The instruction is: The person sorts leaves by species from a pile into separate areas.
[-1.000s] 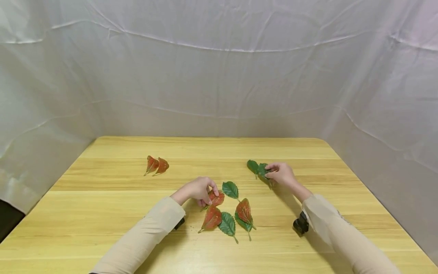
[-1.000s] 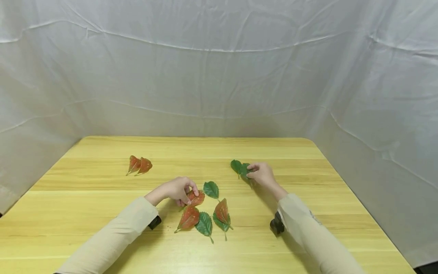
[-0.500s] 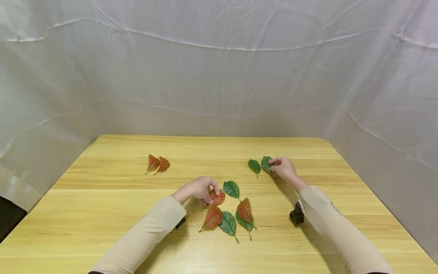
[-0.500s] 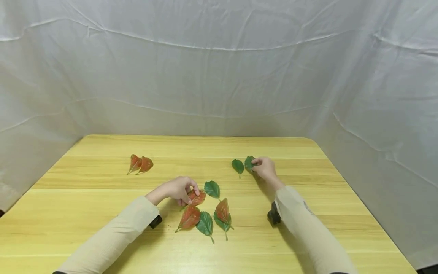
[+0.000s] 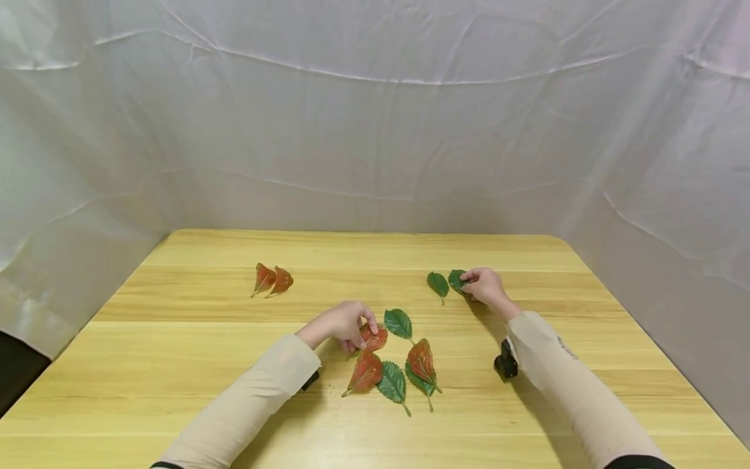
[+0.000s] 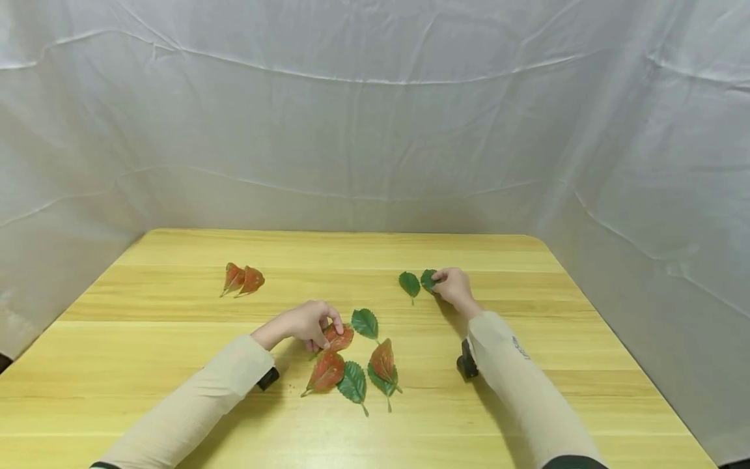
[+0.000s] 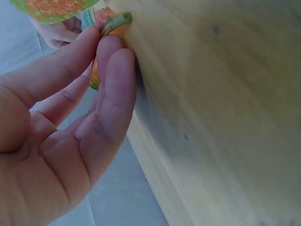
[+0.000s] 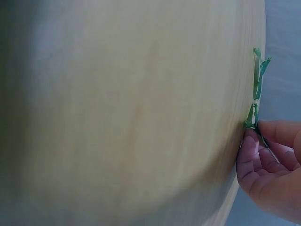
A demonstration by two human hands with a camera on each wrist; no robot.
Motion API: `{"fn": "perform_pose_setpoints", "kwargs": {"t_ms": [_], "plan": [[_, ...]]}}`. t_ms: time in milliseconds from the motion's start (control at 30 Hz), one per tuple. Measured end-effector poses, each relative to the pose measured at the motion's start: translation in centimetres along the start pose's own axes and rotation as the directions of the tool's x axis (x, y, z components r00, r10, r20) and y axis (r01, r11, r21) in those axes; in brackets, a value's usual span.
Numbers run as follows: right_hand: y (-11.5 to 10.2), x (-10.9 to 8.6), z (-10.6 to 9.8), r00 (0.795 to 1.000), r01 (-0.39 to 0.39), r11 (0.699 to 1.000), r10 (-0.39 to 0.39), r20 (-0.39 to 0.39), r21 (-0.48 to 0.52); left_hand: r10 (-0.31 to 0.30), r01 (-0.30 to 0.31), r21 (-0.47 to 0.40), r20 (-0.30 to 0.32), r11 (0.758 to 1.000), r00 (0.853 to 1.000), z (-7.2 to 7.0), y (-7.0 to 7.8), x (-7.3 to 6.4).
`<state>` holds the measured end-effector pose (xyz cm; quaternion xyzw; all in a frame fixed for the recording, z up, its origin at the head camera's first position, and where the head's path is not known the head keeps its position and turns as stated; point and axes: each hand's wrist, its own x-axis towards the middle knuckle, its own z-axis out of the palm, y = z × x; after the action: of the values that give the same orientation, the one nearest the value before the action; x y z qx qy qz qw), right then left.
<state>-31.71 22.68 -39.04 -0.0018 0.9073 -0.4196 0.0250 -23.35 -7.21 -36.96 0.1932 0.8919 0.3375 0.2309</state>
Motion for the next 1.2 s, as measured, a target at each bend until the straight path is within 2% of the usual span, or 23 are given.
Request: {"fn": "perform_pose_setpoints", "kwargs": {"t_ms": [333,600,1200], "plan": [[-0.1,-0.3,0.0,1.0,0.001,1.0,-0.001,0.006,-0.011,0.005,-0.005,0.007,0.003,1.0,1.0,0.0,0.1,0.0],[0.1,-1.2,-0.6,0.998,0.035,0.998,-0.038,-0.042,-0.061,0.001,-0.001,0.012,0.003,1.0,1.0,0.0,0.1,0.0],[-1.7,-4.5,-0.1,0.992,0.128,0.992,-0.128,-0.017,0.003,0.002,-0.002,0.018,0.011,1.0,1.0,-0.1,0.2,-0.1]]}}
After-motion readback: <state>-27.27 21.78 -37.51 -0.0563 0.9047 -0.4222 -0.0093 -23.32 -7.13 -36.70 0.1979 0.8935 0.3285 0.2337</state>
